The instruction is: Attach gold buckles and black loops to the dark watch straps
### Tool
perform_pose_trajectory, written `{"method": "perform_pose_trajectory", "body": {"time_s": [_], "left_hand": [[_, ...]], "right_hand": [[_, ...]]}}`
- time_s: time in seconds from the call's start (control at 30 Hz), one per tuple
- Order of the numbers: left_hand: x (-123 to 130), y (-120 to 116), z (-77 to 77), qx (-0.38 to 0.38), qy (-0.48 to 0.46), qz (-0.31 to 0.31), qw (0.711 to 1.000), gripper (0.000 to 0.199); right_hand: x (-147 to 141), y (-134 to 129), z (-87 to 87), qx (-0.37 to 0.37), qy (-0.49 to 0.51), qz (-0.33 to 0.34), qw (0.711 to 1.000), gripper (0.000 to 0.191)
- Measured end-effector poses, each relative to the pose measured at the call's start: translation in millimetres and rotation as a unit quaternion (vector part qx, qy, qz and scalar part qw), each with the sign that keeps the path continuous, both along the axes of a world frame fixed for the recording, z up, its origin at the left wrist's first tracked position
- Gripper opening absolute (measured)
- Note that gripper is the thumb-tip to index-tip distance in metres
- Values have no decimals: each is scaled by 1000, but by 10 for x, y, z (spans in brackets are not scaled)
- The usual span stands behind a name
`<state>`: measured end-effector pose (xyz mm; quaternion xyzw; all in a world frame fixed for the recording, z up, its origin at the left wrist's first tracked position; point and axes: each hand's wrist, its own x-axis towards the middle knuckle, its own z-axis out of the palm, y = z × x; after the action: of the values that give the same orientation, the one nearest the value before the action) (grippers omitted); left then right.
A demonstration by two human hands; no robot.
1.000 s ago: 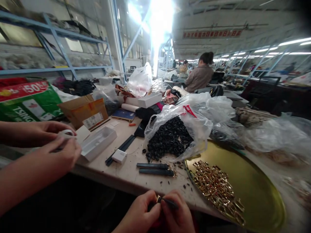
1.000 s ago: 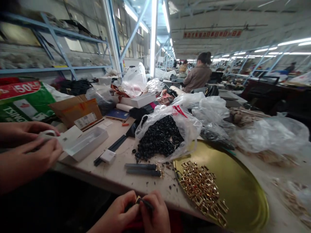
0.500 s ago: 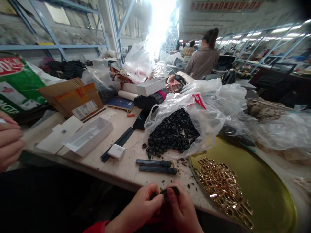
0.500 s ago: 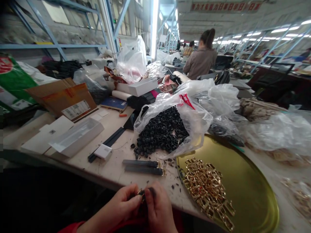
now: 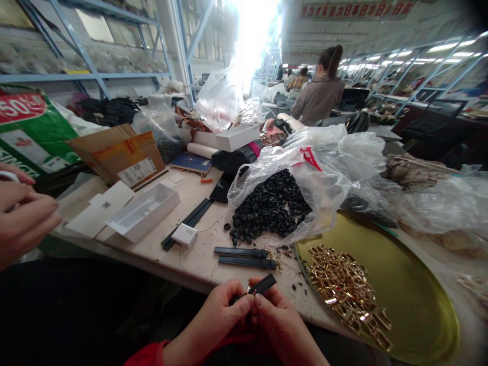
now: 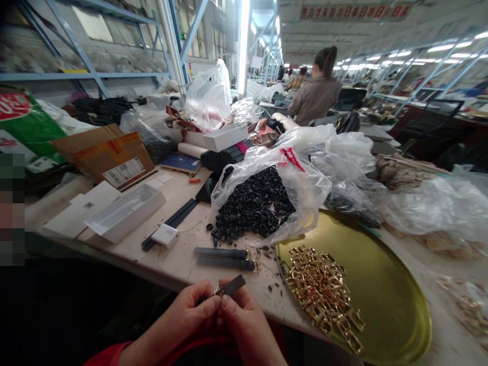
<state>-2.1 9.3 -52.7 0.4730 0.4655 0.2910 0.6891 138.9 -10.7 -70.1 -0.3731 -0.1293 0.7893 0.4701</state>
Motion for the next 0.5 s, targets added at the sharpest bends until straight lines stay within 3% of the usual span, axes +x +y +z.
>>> {"method": "perform_pose_trajectory", "body": {"time_s": [0.13, 0.2, 0.3, 0.37, 0.5], "left_hand": [[29, -55, 105, 2, 3, -3, 1000, 40], [45, -98, 173, 13, -2, -5, 1000, 40], [69, -186, 250, 21, -4, -9, 1000, 40], [83, -248, 290, 30, 10, -4, 999, 38], [101, -343, 366, 60, 46, 9, 997, 30]], "right_hand": [[-14, -88, 15, 44, -44, -9, 998, 48], [-11, -157, 28, 93, -121, -27, 988, 45], [21, -261, 76, 200, -287, -67, 935, 29], [42, -311, 119, 232, -326, -84, 913, 25], [36, -364, 185, 163, -185, -63, 967, 29]]}}
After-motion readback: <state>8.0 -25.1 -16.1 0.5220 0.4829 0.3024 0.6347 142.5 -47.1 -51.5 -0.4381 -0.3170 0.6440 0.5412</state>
